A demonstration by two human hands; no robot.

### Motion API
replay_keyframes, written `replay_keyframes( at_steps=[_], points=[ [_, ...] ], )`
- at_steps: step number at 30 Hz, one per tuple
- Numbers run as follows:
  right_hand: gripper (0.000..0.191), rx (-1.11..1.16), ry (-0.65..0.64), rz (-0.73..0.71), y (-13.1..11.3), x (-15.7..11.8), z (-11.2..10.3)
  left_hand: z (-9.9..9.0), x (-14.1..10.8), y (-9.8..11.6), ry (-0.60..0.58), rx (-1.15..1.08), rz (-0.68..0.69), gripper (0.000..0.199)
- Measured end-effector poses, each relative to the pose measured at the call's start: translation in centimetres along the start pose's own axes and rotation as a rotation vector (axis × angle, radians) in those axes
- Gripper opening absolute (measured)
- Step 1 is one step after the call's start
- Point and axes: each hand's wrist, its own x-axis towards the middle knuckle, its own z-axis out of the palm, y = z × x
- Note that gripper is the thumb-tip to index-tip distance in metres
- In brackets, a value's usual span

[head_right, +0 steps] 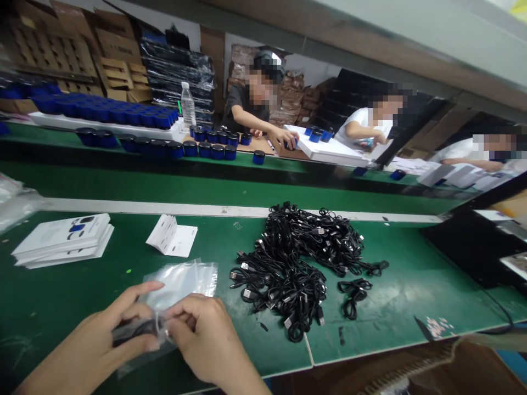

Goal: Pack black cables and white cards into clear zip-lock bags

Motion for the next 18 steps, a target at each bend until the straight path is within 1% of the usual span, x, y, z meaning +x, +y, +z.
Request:
replay_keyframes(
  at_steps=[1,2,3,4,6,7,9,10,12,13,15,18],
  points=[
    [0.013,0.048,0.004,-0.006,-0.2,-0.1,-0.1,-0.4,0.1,0.4,-0.046,-0.046,-0.059,0.046],
    [0.015,0.104,0.022,-0.003,-0.3,-0.1,-0.1,-0.7,0.2,0.7,-0.063,-0.079,-0.088,0.04],
    [0.017,0.153,0.041,0.004,-0.4,-0.2,-0.2,-0.8,0.2,1.1,-0.043,-0.111,-0.103,0.036],
    [0.021,0.179,0.058,0.008,-0.4,-0.4,-0.1,-0.7,0.1,1.3,0.003,-0.153,-0.115,0.034],
    [0.031,0.123,0.079,0.007,-0.2,-0.6,-0.1,-0.2,0.0,1.7,0.086,-0.26,-0.129,0.033],
    [0.029,0.068,0.086,0.012,-0.1,-0.7,0.0,0.1,-0.1,1.8,0.112,-0.32,-0.136,0.032],
    [0.011,0.008,0.111,0.029,0.1,-0.7,0.1,0.5,-0.3,1.9,0.126,-0.431,-0.149,0.034],
    [0.011,0.014,0.124,0.028,0.1,-0.7,0.1,0.5,-0.4,1.9,0.132,-0.469,-0.153,0.035],
    [0.021,0.067,0.133,0.011,0.1,-0.6,0.1,0.5,-0.5,2.0,0.165,-0.507,-0.155,0.038],
    [0.023,0.086,0.133,-0.003,0.1,-0.5,0.1,0.4,-0.6,2.0,0.184,-0.51,-0.154,0.038],
    [0.025,0.08,0.143,-0.044,0.0,-0.4,0.1,0.3,-0.7,2.1,0.219,-0.497,-0.151,0.038],
    [0.026,0.053,0.172,-0.118,-0.1,-0.5,0.1,0.2,-0.8,2.2,0.235,-0.481,-0.127,0.034]
  ],
)
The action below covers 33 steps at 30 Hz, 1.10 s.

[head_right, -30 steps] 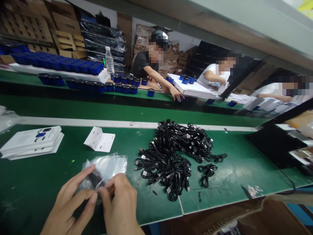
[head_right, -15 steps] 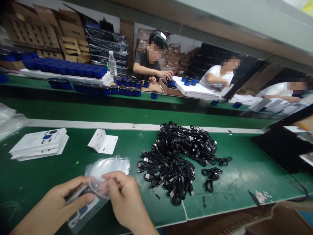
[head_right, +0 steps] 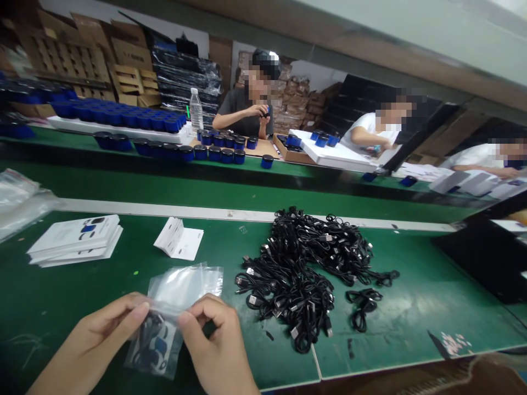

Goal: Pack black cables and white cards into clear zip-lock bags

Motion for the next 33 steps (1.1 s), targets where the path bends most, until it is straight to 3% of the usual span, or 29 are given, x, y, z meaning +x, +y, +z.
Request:
replay_keyframes(
  at_steps=[6,11,14,17,22,26,29,31,33],
  points=[
    [0.028,-0.041,0.011,-0.084,-0.1,-0.1,-0.2,0.1,0.0,-0.3,0.018,0.053,0.093,0.031],
    [0.025,-0.026,-0.033,0.029,0.1,-0.1,0.2,0.8,-0.2,-0.6,0.045,0.048,0.085,0.034],
    [0.028,-0.02,0.029,0.076,0.8,-0.7,1.4,1.9,-0.5,-0.6,0.172,0.045,0.106,0.029],
    [0.043,-0.162,0.094,0.078,1.9,-1.8,3.1,2.9,-0.9,-0.5,0.314,0.058,0.137,0.028],
    [0.049,-0.459,0.134,-0.042,3.3,-2.8,5.3,3.6,-1.2,-0.9,0.395,0.068,0.19,0.023],
    [0.045,-0.442,0.177,-0.088,3.2,-2.9,5.4,3.6,-1.1,-1.2,0.389,0.056,0.188,0.023],
    [0.033,-0.24,0.234,-0.031,2.6,-2.4,4.6,3.2,-1.0,-0.9,0.373,0.058,0.181,0.023],
    [0.031,-0.105,0.205,-0.016,2.1,-1.8,3.9,2.7,-0.8,-0.5,0.292,0.037,0.165,0.024],
    [0.031,-0.024,0.144,-0.039,1.5,-1.1,3.1,2.1,-0.7,-0.2,0.139,-0.016,0.131,0.027]
  ],
)
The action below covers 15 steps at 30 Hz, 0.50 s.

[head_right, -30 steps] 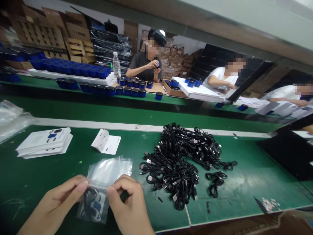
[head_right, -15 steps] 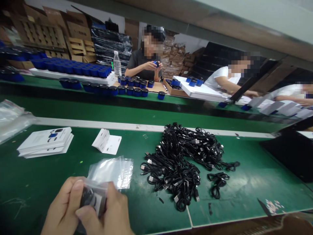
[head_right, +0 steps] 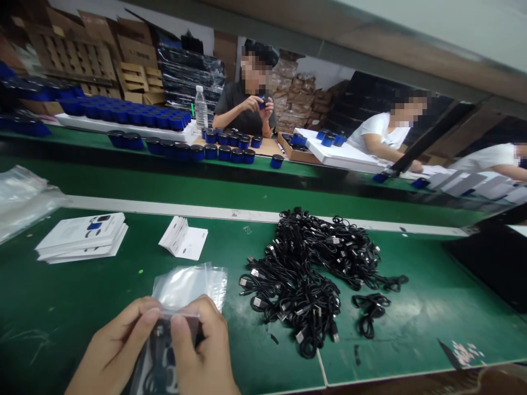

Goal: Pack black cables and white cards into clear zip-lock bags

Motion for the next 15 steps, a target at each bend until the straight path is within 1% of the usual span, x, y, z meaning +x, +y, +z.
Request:
replay_keyframes(
  at_steps=[2,3,5,10,15],
  points=[
    [0.032,0.05,-0.015,-0.05,-0.4,0.5,-0.4,-0.6,0.3,0.2,-0.141,-0.057,-0.054,0.029],
    [0.031,0.067,-0.013,-0.07,-0.6,0.6,-0.5,-0.9,0.4,0.2,-0.187,-0.071,-0.079,0.03],
    [0.031,0.086,-0.019,-0.084,-0.8,0.6,-0.5,-1.2,0.5,0.1,-0.233,-0.076,-0.113,0.03],
    [0.033,0.088,0.001,-0.023,-0.7,-0.1,-0.1,-1.3,0.2,-0.3,-0.291,-0.139,-0.14,0.034],
    [0.029,0.032,0.046,-0.061,-0.5,-0.3,0.1,-0.7,-0.4,-0.4,-0.252,-0.155,-0.113,0.035]
  ],
)
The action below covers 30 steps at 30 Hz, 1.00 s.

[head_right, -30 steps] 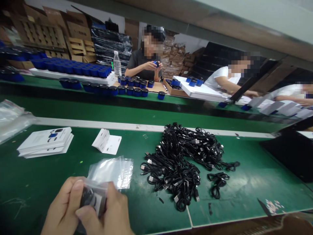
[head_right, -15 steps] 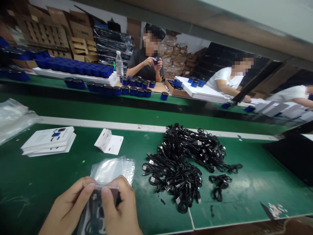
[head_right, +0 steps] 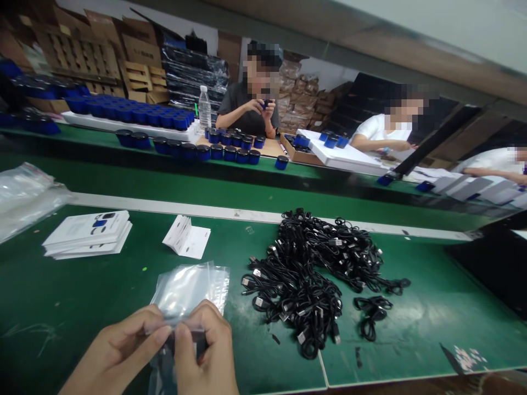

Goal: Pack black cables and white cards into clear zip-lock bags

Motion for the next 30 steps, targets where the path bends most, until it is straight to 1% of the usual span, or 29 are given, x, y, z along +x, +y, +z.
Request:
replay_keyframes(
  at_steps=[2,6,9,12,17,21,25,27,30],
  points=[
    [0.03,-0.008,-0.013,0.015,0.0,0.0,-0.1,0.1,-0.1,0.0,0.021,0.002,0.017,0.034],
    [0.029,-0.02,-0.072,0.1,0.2,0.1,-0.7,-0.3,-0.3,0.2,0.037,0.01,0.017,0.033],
    [0.03,0.027,-0.07,0.116,0.3,0.2,-1.2,-0.7,-0.4,0.4,0.044,0.053,0.004,0.035],
    [0.028,0.058,-0.049,0.089,0.2,0.3,-1.4,-0.8,-0.4,0.4,0.039,0.059,0.002,0.033],
    [0.025,0.02,-0.046,0.009,-0.3,0.2,-1.2,-0.6,-0.6,0.2,0.004,0.047,0.001,0.03],
    [0.02,-0.054,-0.105,0.039,-0.5,0.2,-1.5,-0.7,-0.6,0.2,0.017,0.093,0.058,0.028],
    [0.014,-0.105,-0.199,0.058,-0.6,0.3,-2.0,-0.5,-0.7,0.1,0.028,0.056,0.038,0.027],
    [0.015,-0.1,-0.207,0.027,-0.5,0.4,-2.0,-0.3,-0.7,0.0,0.012,0.069,0.035,0.028],
    [0.017,-0.128,-0.184,-0.049,-0.3,0.3,-1.7,-0.2,-0.5,-0.1,0.007,0.126,0.066,0.028]
  ],
)
